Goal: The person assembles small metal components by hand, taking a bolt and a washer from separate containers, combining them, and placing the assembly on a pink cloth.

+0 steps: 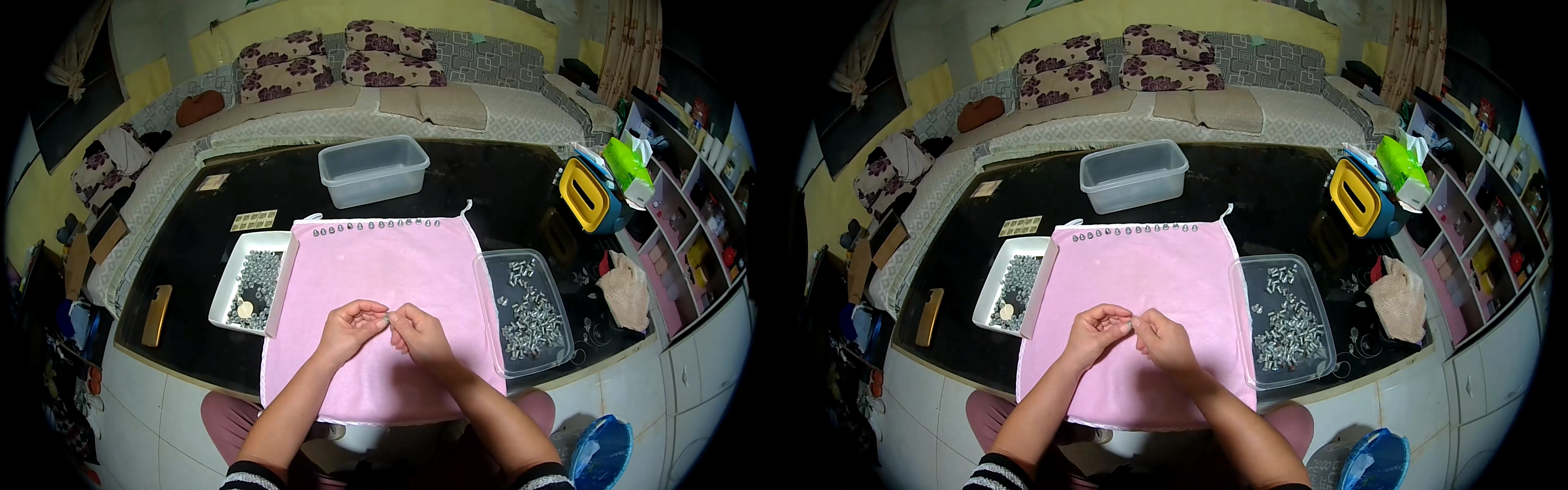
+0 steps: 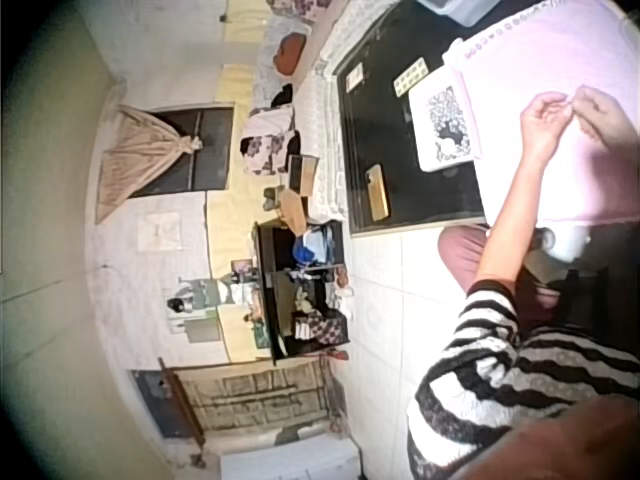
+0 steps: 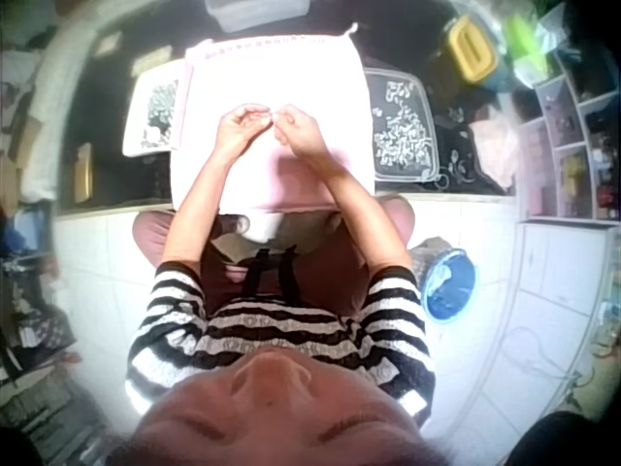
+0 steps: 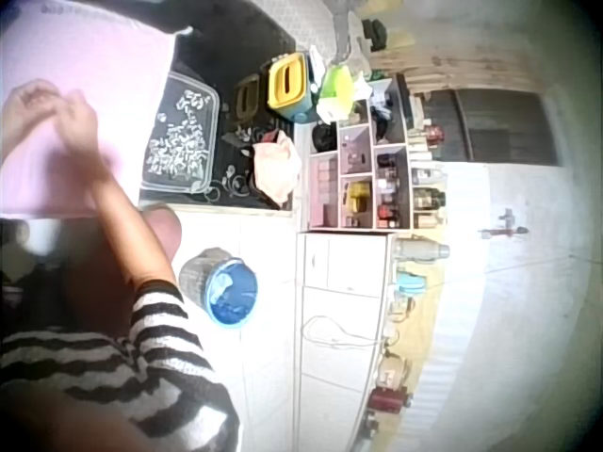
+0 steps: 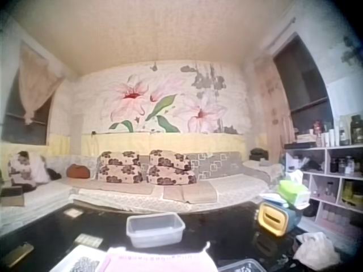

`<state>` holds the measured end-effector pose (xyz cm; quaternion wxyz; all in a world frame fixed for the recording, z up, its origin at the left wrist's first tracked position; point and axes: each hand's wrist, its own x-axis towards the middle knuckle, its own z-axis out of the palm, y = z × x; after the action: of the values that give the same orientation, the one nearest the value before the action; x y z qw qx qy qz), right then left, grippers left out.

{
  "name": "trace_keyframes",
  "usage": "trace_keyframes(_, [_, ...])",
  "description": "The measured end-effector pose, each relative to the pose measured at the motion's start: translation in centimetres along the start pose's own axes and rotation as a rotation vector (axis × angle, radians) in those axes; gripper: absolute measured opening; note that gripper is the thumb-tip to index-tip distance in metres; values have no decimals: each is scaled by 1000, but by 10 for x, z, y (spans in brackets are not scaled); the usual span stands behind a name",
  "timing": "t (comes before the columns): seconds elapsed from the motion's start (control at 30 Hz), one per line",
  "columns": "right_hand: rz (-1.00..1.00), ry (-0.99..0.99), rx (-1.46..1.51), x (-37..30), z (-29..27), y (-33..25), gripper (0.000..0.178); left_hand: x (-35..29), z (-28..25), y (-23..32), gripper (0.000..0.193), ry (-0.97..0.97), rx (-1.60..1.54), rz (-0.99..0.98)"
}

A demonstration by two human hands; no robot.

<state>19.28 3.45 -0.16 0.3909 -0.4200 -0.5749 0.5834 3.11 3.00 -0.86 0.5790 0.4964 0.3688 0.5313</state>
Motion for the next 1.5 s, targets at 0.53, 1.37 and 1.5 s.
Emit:
trace_keyframes(0.53, [7,23,-222,-2,0,-5,22,0,-1,-1,19,-17,-21,12])
trace_keyframes(1.37, [-62,57,-124,-2,2,-8,18,-1,1,3,21,28,-48,7])
trace_keyframes(1.5, [-132,49,-100,-4,3,-9,15,0,1,4,22,33,-45,-3])
